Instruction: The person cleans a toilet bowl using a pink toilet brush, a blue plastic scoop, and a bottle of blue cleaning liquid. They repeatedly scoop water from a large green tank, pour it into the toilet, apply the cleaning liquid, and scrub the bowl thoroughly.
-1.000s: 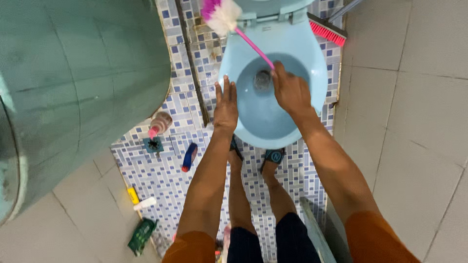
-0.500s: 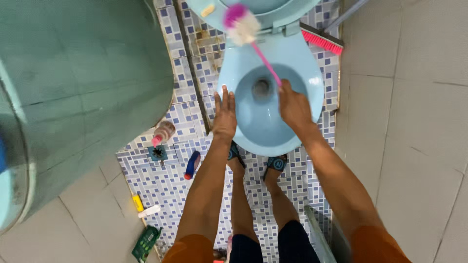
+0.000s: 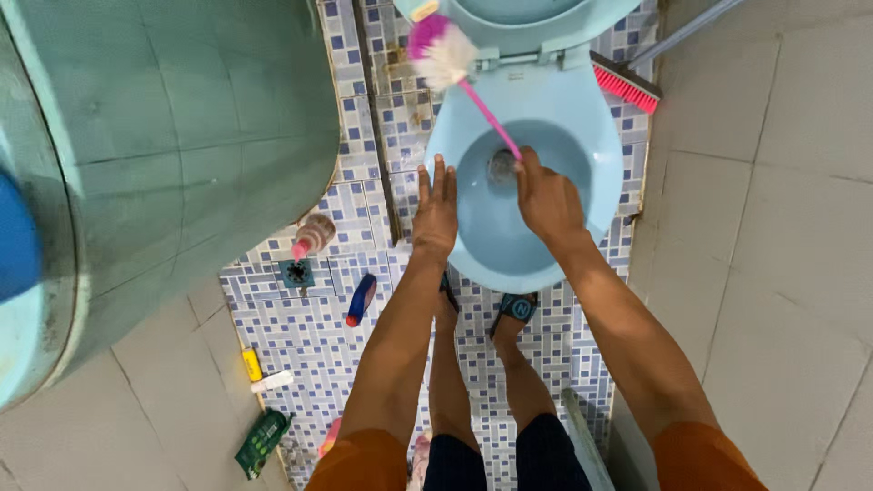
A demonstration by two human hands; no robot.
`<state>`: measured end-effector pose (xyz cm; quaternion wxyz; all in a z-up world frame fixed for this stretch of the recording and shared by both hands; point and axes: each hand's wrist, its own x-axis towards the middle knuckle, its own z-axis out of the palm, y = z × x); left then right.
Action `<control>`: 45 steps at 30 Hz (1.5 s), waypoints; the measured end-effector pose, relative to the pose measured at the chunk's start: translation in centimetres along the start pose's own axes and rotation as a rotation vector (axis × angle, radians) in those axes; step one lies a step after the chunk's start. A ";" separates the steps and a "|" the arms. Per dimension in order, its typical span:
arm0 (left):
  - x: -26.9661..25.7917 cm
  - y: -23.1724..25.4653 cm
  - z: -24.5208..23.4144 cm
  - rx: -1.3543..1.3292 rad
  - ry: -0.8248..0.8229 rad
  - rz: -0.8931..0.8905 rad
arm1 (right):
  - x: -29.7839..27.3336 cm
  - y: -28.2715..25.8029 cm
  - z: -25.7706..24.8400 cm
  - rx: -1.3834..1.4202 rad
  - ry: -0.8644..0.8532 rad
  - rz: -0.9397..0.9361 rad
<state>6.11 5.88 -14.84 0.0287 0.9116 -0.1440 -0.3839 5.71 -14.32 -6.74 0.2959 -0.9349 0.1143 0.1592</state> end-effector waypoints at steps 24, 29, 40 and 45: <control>0.4 -0.5 1.2 -0.017 0.240 0.139 | 2.0 -5.1 1.1 0.092 0.238 -0.144; 0.4 -0.7 0.4 0.654 0.055 0.212 | 9.6 -6.8 -2.5 0.255 0.284 -0.075; 0.2 -0.3 -0.2 0.661 0.044 0.256 | 6.3 -7.4 -3.4 -0.009 0.226 -0.073; 0.3 -0.9 -1.3 -0.037 0.101 0.123 | 6.9 -8.1 -4.5 0.120 0.239 0.011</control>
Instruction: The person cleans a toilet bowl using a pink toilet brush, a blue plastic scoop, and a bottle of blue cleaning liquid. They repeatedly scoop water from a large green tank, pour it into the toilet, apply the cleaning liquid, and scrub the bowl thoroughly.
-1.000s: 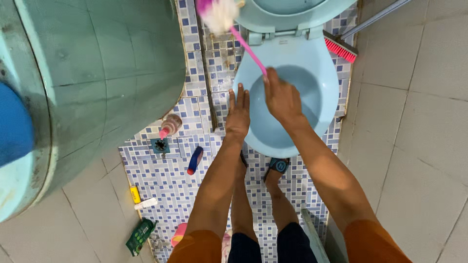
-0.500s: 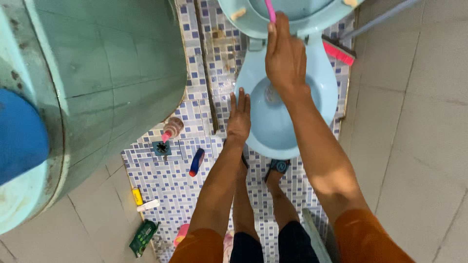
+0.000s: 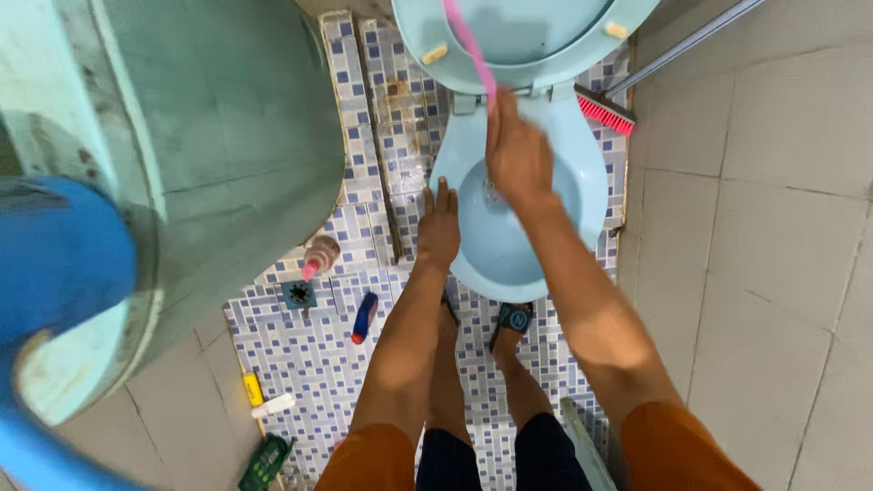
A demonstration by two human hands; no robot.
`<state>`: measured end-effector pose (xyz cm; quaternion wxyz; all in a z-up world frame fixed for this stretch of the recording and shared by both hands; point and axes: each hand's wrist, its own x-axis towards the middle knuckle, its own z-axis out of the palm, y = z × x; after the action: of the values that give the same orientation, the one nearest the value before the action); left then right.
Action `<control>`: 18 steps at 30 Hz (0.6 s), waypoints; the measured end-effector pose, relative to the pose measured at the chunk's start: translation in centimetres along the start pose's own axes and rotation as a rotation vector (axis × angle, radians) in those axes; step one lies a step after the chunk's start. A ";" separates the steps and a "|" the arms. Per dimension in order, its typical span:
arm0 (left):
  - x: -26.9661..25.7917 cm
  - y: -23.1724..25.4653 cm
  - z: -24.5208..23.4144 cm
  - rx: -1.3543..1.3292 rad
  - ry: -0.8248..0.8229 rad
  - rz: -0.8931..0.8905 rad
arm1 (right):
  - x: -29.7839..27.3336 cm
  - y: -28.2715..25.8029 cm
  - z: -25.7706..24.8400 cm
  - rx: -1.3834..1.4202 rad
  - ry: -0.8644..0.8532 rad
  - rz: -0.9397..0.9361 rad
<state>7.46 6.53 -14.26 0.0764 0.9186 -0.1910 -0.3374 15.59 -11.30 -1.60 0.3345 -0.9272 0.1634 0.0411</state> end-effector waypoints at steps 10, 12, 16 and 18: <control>-2.2 -0.5 -5.2 -0.500 0.137 -0.066 | -0.7 2.2 -1.7 -0.109 0.167 -0.133; -2.0 0.1 -7.2 -0.587 0.211 -0.051 | -2.1 1.5 -1.5 -0.155 0.096 -0.082; -3.3 1.0 -10.1 -0.662 0.220 -0.023 | -5.8 -0.5 -1.9 -0.101 -0.087 0.065; -3.9 0.9 -11.7 -0.695 0.210 -0.032 | -3.4 -1.6 -4.0 -0.123 0.033 0.063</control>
<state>12.01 7.38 -2.78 0.3978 0.8704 -0.0415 -0.2872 12.77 -11.79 3.10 0.2727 -0.9410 0.1951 0.0463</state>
